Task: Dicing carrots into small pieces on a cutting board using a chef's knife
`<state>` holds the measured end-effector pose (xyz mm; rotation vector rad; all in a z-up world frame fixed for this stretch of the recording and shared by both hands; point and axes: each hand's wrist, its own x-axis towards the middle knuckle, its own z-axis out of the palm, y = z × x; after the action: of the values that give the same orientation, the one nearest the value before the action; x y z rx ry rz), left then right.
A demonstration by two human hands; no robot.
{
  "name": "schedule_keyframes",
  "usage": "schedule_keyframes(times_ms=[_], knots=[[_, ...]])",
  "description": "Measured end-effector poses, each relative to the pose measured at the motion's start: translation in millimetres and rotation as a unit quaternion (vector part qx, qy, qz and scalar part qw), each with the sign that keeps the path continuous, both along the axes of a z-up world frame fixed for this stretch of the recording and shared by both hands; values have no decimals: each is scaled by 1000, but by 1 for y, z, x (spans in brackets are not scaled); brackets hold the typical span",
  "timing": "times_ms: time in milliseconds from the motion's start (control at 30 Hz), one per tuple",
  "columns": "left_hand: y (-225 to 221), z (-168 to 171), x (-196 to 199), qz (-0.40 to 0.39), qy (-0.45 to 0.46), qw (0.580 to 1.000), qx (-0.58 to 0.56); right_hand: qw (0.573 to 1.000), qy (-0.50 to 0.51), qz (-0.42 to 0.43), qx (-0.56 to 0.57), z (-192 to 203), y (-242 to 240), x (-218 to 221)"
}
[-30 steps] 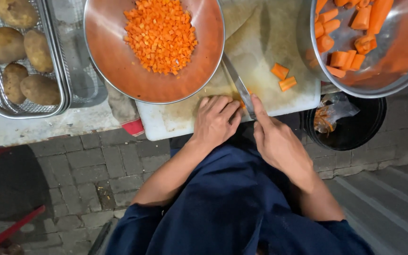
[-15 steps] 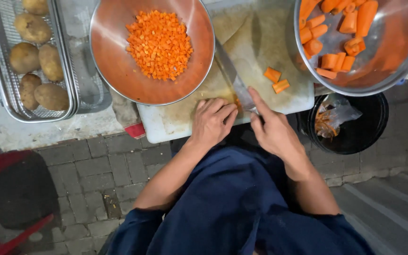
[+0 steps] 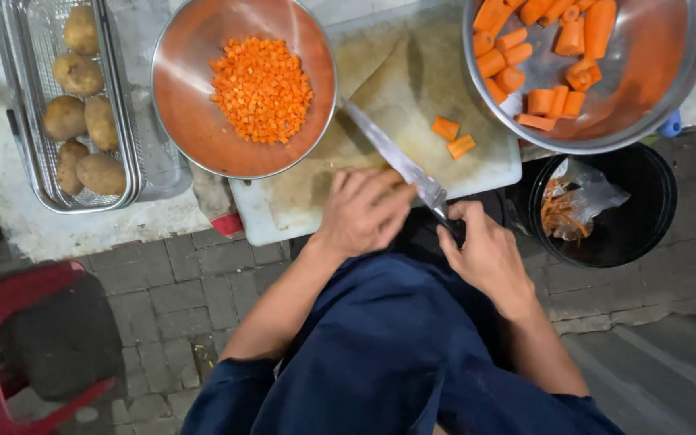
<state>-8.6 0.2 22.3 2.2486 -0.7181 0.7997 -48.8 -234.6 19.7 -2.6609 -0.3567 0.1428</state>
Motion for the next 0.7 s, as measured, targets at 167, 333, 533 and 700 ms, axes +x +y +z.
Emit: schedule_keyframes(times_ms=[167, 333, 533, 700], knots=[[-18, 5, 6, -67, 19, 992, 102, 996, -62, 56, -19, 13, -6, -6], [-6, -3, 9, -32, 81, 984, 155, 992, -91, 73, -55, 29, -48, -22], [11, -4, 6, 23, 166, 965, 203, 975, 207, -18, -75, 39, -111, -48], [-20, -41, 8, 84, 192, 972, -110, 867, 285, -81, 401, -22, -95, -49]])
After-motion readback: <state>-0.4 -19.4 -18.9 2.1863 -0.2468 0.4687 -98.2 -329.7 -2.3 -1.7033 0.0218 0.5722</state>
